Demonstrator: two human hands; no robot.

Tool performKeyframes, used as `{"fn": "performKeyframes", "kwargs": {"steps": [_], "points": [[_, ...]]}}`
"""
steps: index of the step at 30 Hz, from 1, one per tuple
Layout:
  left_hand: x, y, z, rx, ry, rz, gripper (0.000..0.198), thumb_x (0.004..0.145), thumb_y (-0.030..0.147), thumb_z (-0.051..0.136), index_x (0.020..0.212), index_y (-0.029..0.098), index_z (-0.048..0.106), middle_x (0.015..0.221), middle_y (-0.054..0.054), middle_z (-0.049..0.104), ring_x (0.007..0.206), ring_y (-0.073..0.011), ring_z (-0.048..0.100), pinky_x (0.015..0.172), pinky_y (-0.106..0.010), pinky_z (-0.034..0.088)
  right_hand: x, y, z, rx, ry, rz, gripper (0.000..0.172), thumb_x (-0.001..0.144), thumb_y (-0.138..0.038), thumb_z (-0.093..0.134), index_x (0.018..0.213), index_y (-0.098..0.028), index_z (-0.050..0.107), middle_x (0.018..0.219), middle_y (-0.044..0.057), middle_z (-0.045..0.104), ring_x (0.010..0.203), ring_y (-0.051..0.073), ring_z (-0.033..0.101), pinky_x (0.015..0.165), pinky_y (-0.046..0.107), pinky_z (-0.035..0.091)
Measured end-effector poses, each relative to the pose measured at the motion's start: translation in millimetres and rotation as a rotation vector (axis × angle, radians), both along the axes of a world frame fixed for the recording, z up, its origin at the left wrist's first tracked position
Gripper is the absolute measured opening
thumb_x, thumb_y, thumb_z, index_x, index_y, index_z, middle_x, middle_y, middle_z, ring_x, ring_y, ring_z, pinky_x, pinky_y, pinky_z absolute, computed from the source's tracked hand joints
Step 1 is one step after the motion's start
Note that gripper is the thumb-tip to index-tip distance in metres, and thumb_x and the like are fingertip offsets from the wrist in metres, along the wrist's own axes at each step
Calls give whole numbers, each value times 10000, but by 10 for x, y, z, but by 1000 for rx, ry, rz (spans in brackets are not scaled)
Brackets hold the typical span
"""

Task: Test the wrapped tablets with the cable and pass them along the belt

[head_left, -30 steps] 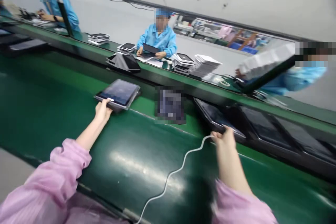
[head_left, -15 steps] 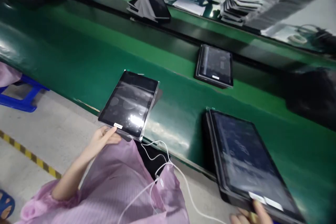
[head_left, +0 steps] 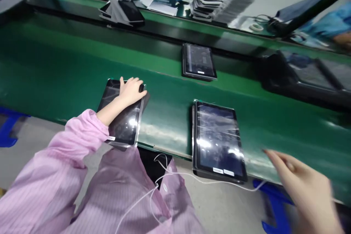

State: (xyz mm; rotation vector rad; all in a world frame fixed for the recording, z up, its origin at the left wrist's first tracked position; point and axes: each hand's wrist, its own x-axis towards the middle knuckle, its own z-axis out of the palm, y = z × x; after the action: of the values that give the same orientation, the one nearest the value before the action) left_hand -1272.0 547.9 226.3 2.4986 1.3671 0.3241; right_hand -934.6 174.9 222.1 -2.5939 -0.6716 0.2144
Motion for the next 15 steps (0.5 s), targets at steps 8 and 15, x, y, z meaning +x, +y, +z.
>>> {"fn": "performKeyframes", "kwargs": {"steps": [8,15], "points": [[14,153,-257,117,-141,-8,134,816,281,655,889,236,758,991,-104,797,1052,-401,710,1226,-700,113,395,980,-630,334,174,-69,415,738,-481,703,967,-148,799,1032,150,784,1072,307,691,946,381,493],[-35,152,-271,107,-152,16,173,827,366,696,939,250,758,1044,-112,793,1172,-446,666,1226,-727,-16,373,996,-804,516,252,-78,514,673,-488,795,1072,-163,798,1112,109,780,1129,292,680,1033,406,499]]}}
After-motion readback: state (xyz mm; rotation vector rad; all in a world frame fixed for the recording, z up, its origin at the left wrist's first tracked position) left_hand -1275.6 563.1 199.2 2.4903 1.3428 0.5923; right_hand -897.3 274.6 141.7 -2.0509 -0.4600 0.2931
